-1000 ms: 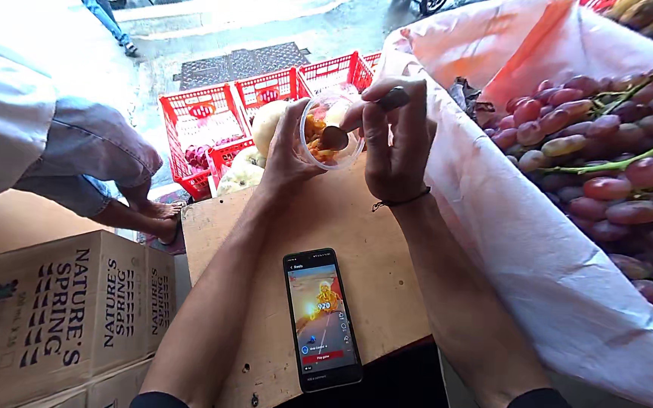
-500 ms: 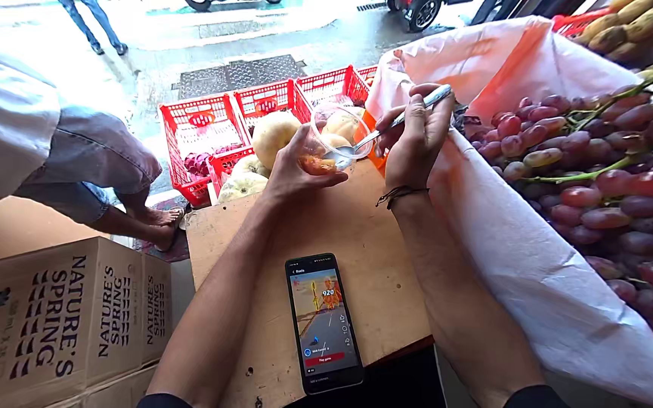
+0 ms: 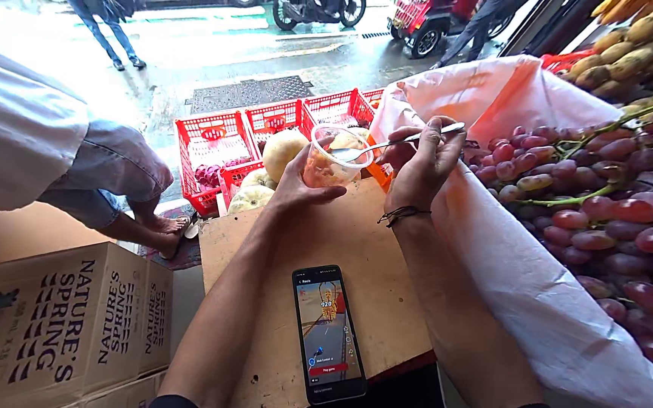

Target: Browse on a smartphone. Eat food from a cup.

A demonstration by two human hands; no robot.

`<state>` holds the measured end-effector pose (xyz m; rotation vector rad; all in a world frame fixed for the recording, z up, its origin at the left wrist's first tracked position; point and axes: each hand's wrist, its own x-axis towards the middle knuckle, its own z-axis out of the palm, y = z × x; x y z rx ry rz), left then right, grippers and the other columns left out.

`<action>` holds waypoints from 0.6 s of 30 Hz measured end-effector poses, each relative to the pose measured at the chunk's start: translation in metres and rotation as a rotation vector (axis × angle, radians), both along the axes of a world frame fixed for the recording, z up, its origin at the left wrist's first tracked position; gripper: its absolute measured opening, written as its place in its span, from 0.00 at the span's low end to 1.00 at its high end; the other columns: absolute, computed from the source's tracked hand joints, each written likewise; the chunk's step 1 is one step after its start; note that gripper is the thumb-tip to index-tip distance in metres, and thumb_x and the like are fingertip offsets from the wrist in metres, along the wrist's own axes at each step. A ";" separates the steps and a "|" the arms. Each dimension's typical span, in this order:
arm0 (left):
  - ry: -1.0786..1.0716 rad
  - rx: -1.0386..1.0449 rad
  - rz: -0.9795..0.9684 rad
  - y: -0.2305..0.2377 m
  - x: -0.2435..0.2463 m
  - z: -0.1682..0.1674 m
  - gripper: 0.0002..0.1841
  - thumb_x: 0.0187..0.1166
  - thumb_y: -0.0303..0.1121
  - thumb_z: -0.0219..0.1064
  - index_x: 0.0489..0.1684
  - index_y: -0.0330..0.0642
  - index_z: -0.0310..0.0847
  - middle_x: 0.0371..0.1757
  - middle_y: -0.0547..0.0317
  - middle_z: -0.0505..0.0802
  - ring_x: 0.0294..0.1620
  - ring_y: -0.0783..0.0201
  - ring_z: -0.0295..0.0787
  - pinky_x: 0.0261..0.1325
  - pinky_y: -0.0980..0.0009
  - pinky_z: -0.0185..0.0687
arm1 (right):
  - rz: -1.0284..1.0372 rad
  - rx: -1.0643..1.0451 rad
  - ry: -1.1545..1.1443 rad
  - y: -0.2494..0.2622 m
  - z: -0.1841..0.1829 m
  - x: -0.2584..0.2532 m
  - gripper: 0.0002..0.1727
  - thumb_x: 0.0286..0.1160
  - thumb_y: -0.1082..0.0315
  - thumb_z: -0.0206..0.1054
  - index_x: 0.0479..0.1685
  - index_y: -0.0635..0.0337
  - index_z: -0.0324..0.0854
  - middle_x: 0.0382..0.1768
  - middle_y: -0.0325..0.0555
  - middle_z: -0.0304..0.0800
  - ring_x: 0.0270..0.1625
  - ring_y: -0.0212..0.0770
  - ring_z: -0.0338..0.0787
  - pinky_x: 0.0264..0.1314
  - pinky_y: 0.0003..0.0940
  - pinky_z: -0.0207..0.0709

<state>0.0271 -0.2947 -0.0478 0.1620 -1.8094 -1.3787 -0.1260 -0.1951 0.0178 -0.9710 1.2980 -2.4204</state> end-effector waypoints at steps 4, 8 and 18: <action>-0.005 0.030 0.032 0.004 0.005 0.004 0.45 0.56 0.39 0.84 0.78 0.32 0.69 0.63 0.54 0.89 0.59 0.70 0.89 0.65 0.72 0.86 | -0.006 0.001 -0.014 0.002 0.002 0.005 0.09 0.96 0.67 0.39 0.60 0.60 0.60 0.27 0.45 0.87 0.18 0.39 0.87 0.24 0.33 0.88; -0.105 0.043 0.064 0.007 0.007 0.006 0.46 0.52 0.51 0.84 0.77 0.42 0.73 0.61 0.63 0.91 0.58 0.75 0.88 0.63 0.75 0.86 | -0.037 0.170 0.117 0.019 0.002 0.014 0.18 0.96 0.57 0.37 0.73 0.53 0.60 0.35 0.37 0.88 0.22 0.31 0.84 0.26 0.27 0.83; -0.306 0.111 0.012 0.021 0.012 0.014 0.39 0.53 0.36 0.84 0.73 0.46 0.78 0.52 0.61 0.95 0.48 0.70 0.93 0.53 0.69 0.92 | 0.019 0.146 0.785 0.014 -0.014 0.005 0.19 0.95 0.60 0.43 0.67 0.64 0.69 0.32 0.42 0.86 0.27 0.33 0.84 0.29 0.32 0.82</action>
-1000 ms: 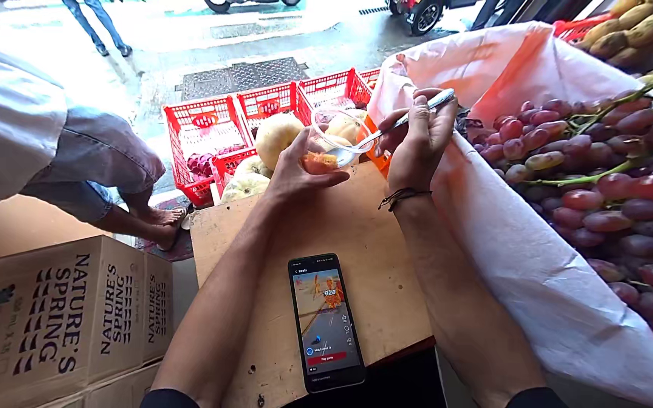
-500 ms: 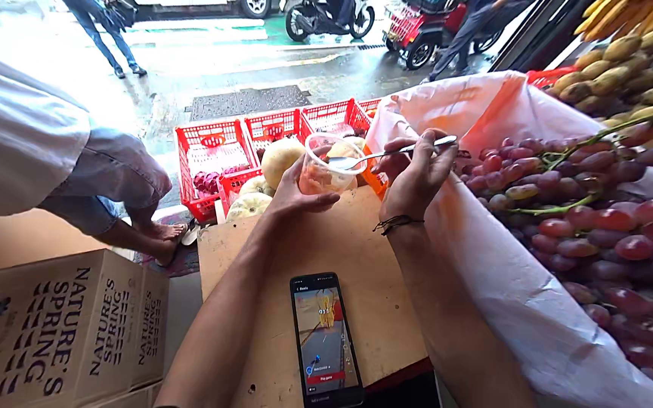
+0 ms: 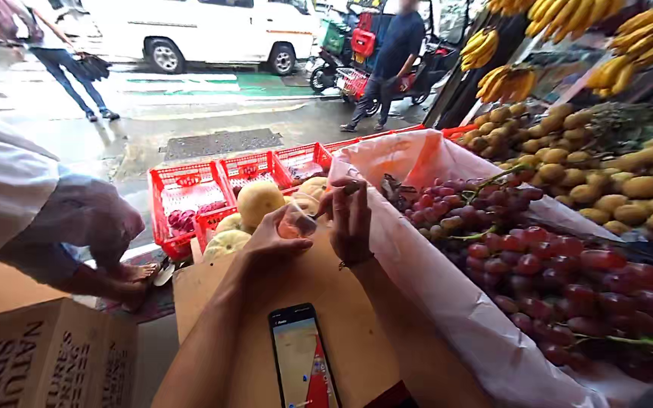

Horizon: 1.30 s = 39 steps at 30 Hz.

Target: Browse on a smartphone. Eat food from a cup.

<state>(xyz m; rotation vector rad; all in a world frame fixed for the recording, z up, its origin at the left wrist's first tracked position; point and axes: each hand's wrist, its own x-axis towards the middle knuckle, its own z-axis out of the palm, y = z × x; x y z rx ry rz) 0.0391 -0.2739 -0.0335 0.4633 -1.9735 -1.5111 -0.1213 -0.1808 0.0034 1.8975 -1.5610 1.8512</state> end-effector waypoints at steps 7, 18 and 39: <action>0.032 -0.042 -0.077 -0.013 0.001 -0.006 0.34 0.59 0.44 0.78 0.70 0.41 0.80 0.50 0.61 0.95 0.46 0.74 0.92 0.54 0.72 0.89 | -0.007 0.184 -0.527 0.003 0.001 -0.003 0.17 0.94 0.59 0.36 0.68 0.51 0.65 0.22 0.34 0.77 0.13 0.27 0.69 0.13 0.22 0.64; 0.199 0.096 -0.182 -0.014 0.005 -0.002 0.54 0.52 0.61 0.83 0.81 0.38 0.68 0.58 0.66 0.93 0.52 0.76 0.90 0.59 0.76 0.87 | -0.027 0.023 -0.735 -0.001 0.007 -0.001 0.14 0.96 0.61 0.34 0.64 0.52 0.62 0.29 0.35 0.85 0.14 0.27 0.76 0.15 0.19 0.73; 0.007 0.383 -0.014 0.000 0.012 -0.001 0.47 0.80 0.74 0.22 0.78 0.53 0.74 0.59 0.66 0.92 0.57 0.75 0.88 0.63 0.71 0.85 | 0.049 0.083 -0.601 0.011 0.006 0.014 0.14 0.96 0.60 0.34 0.65 0.50 0.61 0.26 0.36 0.84 0.11 0.27 0.73 0.12 0.20 0.70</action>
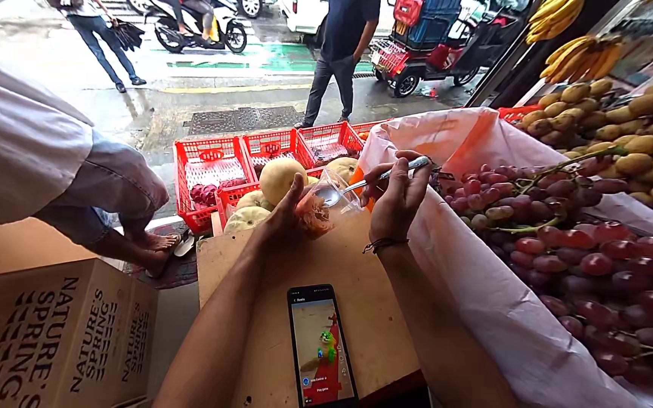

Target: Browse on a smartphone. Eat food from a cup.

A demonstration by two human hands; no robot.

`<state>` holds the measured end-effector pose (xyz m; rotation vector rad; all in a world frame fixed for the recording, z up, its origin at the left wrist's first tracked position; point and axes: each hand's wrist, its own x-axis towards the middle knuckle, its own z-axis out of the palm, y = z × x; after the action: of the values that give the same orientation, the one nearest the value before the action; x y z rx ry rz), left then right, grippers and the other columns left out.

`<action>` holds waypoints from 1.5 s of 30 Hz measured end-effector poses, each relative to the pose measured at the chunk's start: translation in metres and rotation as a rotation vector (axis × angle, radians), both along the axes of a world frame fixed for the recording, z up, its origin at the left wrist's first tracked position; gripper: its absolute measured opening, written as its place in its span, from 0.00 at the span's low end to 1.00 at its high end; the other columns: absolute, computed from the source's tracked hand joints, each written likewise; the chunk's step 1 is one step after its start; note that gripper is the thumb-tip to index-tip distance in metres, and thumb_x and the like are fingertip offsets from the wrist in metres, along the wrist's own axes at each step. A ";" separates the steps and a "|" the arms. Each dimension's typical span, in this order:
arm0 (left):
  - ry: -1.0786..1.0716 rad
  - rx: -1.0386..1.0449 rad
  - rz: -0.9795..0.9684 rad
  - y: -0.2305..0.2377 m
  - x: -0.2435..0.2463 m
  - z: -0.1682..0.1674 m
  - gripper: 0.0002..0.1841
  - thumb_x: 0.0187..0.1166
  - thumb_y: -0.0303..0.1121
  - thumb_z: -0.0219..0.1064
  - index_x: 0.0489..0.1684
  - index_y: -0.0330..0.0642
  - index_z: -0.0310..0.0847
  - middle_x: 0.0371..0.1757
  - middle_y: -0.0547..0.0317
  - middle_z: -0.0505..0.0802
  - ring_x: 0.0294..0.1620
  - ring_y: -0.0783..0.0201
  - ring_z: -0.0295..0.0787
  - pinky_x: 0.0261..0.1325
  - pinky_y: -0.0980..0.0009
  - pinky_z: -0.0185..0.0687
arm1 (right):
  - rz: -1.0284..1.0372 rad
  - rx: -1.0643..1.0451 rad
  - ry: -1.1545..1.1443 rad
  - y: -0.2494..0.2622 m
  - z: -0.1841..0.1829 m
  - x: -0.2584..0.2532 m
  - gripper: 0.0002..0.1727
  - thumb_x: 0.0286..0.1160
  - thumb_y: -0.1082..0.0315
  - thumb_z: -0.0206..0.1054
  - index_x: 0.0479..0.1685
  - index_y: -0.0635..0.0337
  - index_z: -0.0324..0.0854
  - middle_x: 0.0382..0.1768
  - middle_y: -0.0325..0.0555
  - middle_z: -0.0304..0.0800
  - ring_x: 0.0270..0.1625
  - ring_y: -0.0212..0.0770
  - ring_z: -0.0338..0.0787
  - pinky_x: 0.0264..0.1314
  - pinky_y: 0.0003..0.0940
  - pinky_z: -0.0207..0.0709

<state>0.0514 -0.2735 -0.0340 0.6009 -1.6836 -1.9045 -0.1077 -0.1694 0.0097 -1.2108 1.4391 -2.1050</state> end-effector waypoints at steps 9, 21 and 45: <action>0.203 0.281 0.005 -0.001 0.000 -0.003 0.46 0.79 0.76 0.30 0.77 0.51 0.74 0.56 0.59 0.93 0.56 0.68 0.91 0.62 0.66 0.87 | -0.128 -0.042 -0.199 -0.005 0.009 -0.003 0.16 0.97 0.60 0.32 0.66 0.52 0.63 0.33 0.35 0.86 0.18 0.27 0.80 0.20 0.19 0.76; 0.194 0.173 0.001 -0.007 -0.002 -0.004 0.47 0.80 0.74 0.28 0.73 0.46 0.77 0.51 0.61 0.95 0.50 0.69 0.92 0.57 0.67 0.89 | -0.083 -0.060 -0.030 -0.001 0.016 0.002 0.14 0.96 0.63 0.35 0.66 0.54 0.60 0.34 0.33 0.87 0.20 0.25 0.82 0.22 0.18 0.78; 0.221 0.043 -0.003 -0.007 0.001 -0.001 0.32 0.80 0.68 0.48 0.54 0.49 0.80 0.40 0.67 0.94 0.44 0.75 0.91 0.51 0.73 0.89 | -0.118 -0.117 -0.371 -0.009 0.019 0.006 0.13 0.98 0.64 0.33 0.60 0.54 0.62 0.33 0.37 0.87 0.20 0.29 0.84 0.23 0.20 0.79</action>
<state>0.0520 -0.2809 -0.0347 0.3887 -1.5078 -1.9357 -0.1016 -0.1781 0.0291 -0.7313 1.2597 -2.3669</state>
